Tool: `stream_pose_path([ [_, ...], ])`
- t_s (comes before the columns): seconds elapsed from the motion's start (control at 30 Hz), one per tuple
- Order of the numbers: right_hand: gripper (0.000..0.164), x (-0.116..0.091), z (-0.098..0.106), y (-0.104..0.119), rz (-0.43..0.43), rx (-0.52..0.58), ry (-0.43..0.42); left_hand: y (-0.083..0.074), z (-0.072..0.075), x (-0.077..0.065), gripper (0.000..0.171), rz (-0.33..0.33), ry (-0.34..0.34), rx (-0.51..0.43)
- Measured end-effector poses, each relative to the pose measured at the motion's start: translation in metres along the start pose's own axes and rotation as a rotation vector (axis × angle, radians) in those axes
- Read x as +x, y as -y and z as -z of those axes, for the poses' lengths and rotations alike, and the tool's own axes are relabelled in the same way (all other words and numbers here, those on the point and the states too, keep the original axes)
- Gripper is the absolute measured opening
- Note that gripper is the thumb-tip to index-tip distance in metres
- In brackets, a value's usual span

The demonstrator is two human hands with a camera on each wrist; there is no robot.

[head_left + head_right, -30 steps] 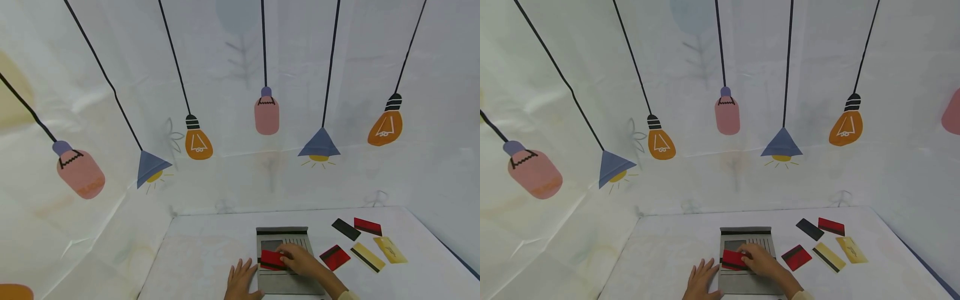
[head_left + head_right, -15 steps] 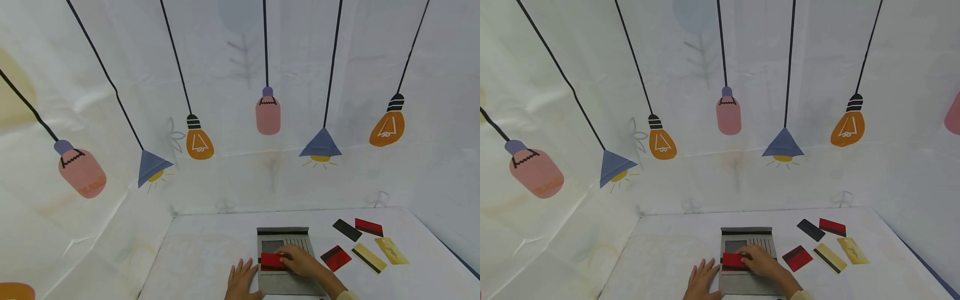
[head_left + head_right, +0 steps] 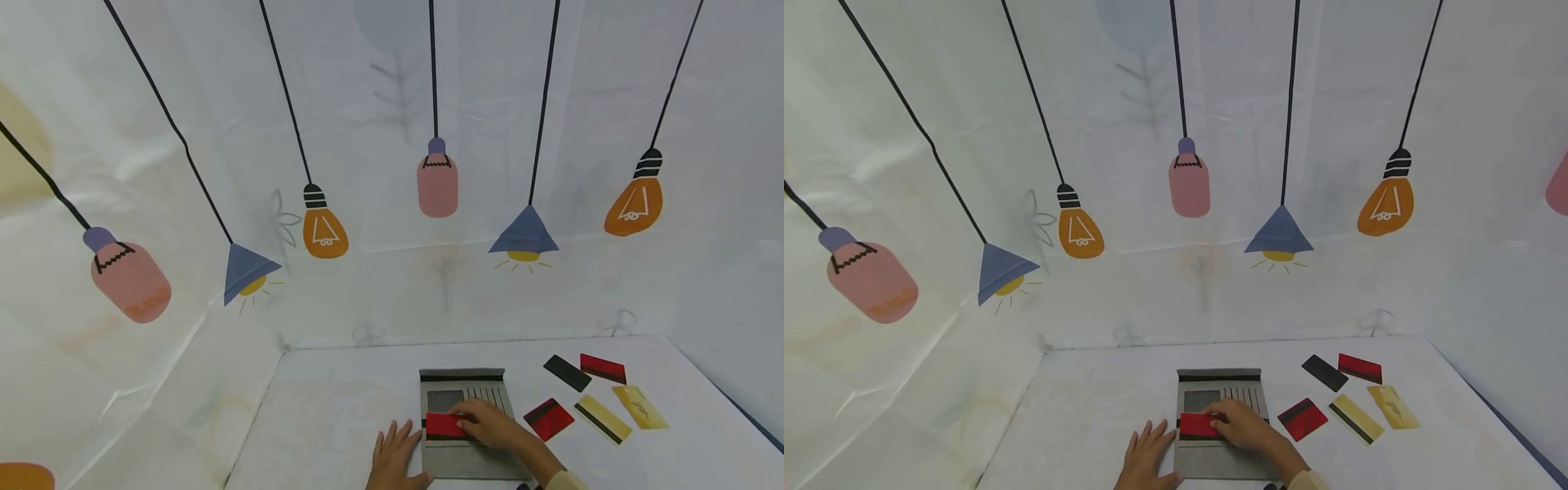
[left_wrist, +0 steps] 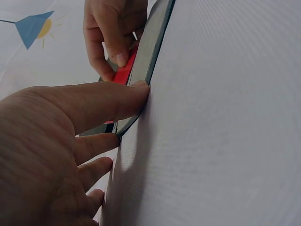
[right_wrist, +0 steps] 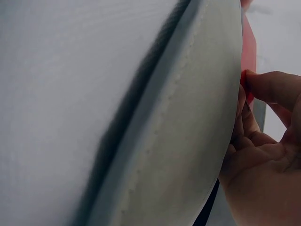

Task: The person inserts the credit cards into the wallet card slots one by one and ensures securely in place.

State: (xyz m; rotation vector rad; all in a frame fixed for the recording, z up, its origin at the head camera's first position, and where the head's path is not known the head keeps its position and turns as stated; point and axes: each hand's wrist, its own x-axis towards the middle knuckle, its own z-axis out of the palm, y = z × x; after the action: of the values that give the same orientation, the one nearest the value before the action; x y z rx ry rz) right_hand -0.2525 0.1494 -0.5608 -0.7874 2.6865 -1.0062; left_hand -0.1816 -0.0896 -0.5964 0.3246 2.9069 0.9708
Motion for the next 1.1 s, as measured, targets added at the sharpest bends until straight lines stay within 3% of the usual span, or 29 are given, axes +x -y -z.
stream_pose_path([
  [0.33, 0.023, -0.0001, 0.0015, -0.0021, 0.012, 0.008, 0.018, -0.0023, 0.0012, 0.0001, 0.07, 0.015, -0.004, 0.009],
  [0.5, 0.022, -0.0003, 0.0011, -0.0015, 0.051, -0.009, 0.018, -0.0029, 0.0003, -0.0013, 0.071, 0.043, -0.013, 0.013],
  [0.83, 0.018, -0.0034, -0.0014, -0.0004, 0.158, -0.007, 0.036, -0.0018, -0.0006, -0.0022, 0.07, 0.017, -0.037, 0.001],
  [1.1, 0.017, -0.005, -0.0065, -0.0044, 0.079, 0.052, 0.012, 0.001, -0.0013, 0.0003, 0.071, 0.009, -0.023, -0.005],
])
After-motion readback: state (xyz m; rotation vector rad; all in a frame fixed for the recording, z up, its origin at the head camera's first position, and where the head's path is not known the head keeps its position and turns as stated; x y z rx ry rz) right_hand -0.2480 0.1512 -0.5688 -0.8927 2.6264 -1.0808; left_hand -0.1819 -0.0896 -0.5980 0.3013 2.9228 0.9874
